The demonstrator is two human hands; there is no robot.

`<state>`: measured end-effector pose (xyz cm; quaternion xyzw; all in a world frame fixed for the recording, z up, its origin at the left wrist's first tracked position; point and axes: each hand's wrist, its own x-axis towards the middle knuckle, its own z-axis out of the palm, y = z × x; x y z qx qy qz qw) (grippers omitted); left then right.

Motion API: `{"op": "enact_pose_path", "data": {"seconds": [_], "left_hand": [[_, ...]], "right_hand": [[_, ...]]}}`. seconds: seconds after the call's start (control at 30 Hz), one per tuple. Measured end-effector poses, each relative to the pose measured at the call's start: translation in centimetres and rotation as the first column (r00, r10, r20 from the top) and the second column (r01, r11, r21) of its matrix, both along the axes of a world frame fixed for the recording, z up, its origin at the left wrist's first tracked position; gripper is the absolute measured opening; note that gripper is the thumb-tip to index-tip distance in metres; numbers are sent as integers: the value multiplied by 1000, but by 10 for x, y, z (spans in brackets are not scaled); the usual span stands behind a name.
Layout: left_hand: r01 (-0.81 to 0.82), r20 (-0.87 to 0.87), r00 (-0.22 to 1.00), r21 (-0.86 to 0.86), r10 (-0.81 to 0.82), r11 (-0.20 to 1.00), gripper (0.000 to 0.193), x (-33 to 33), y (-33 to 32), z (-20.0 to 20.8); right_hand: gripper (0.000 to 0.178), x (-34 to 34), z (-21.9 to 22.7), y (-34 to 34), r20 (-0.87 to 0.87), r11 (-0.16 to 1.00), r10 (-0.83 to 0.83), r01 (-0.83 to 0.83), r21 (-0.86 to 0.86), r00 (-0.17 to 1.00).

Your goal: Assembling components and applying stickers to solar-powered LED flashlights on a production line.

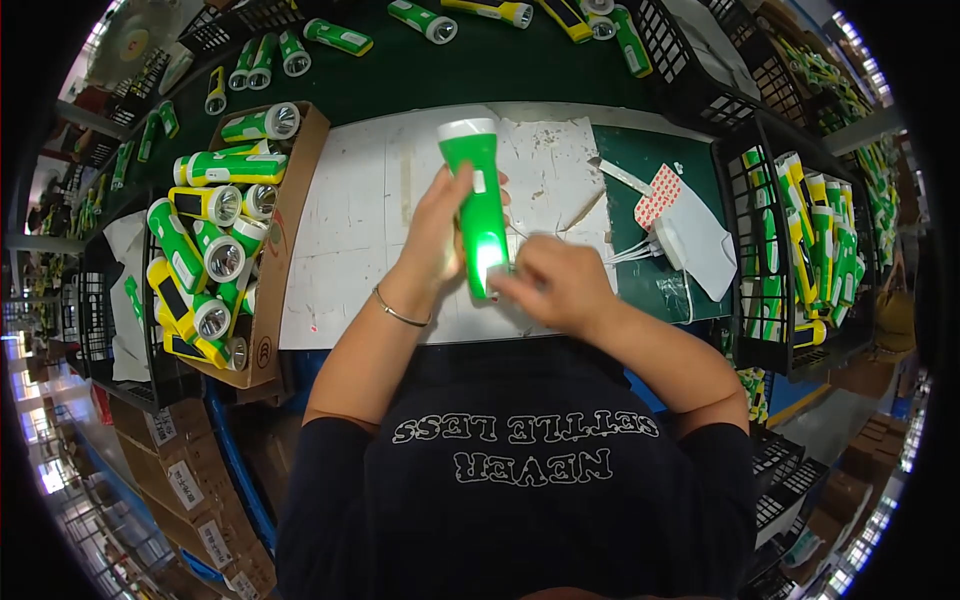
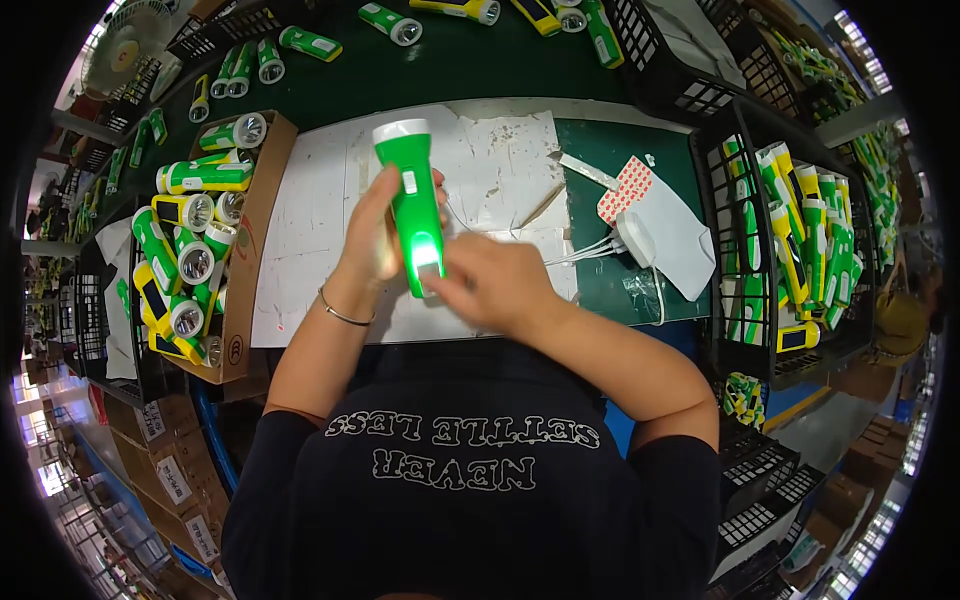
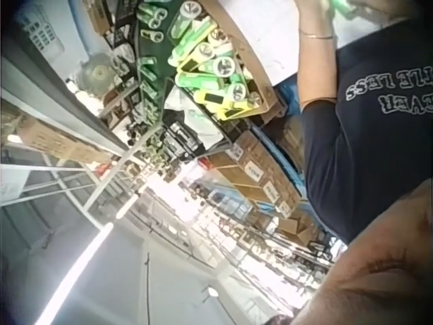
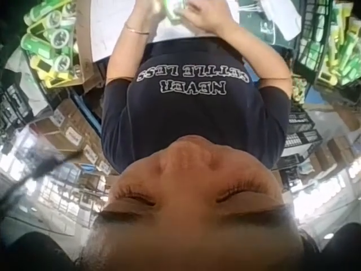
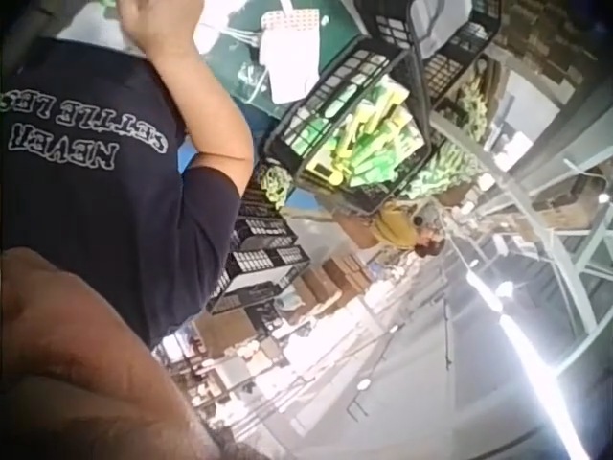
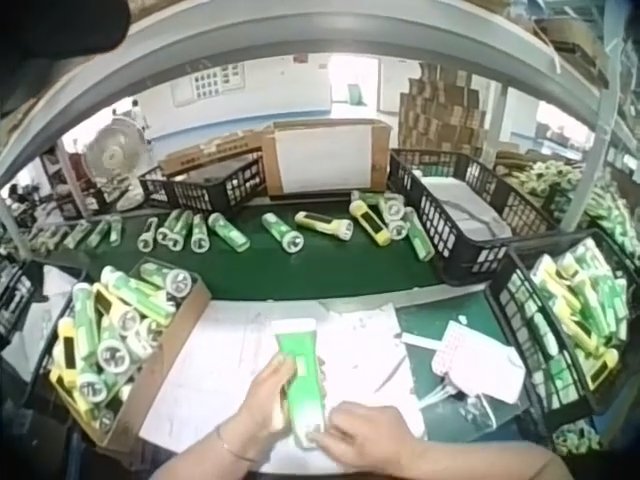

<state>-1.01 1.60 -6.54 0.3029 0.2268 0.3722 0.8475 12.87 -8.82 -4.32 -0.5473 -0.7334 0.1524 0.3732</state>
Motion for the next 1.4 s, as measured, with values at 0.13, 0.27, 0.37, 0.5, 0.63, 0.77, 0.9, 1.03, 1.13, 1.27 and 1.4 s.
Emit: {"op": "enact_pose_path", "data": {"seconds": [0.13,0.27,0.37,0.5,0.63,0.77,0.9,1.03,1.13,1.27,1.4], "left_hand": [[64,-133,990,59,-56,996,35,4,-10,8],[105,-187,977,17,-100,994,28,-9,-10,9],[186,-275,948,64,-161,981,29,-11,-14,16],[543,-706,662,684,253,487,53,-14,-20,32],[734,-750,507,634,425,244,45,-38,-13,45],[810,-816,367,517,447,277,34,-69,-4,53],[809,-841,380,504,385,304,35,-71,-6,54],[716,-841,488,539,235,443,44,-47,-11,50],[584,-801,574,546,171,601,58,-40,-9,30],[453,-749,644,535,154,713,68,-39,-12,9],[400,-778,546,568,311,719,70,-44,-6,-3]], "right_hand": [[41,8,-1,16,-288,976,-93,29,-218,953],[43,33,2,27,-512,943,-201,23,-332,835],[35,57,2,41,-507,926,-219,14,-377,833],[51,60,29,43,-320,874,24,-175,-453,947],[63,68,34,37,-328,827,58,-230,-512,943],[68,83,25,32,-454,837,-29,-227,-498,891],[69,74,26,37,-515,818,-19,-282,-501,857],[65,53,13,49,-579,773,4,-370,-515,815],[59,46,-19,66,-298,892,-25,-113,-437,954],[41,12,-48,69,373,910,-158,281,-304,914],[25,19,-58,73,133,953,-139,170,-253,981]]}}
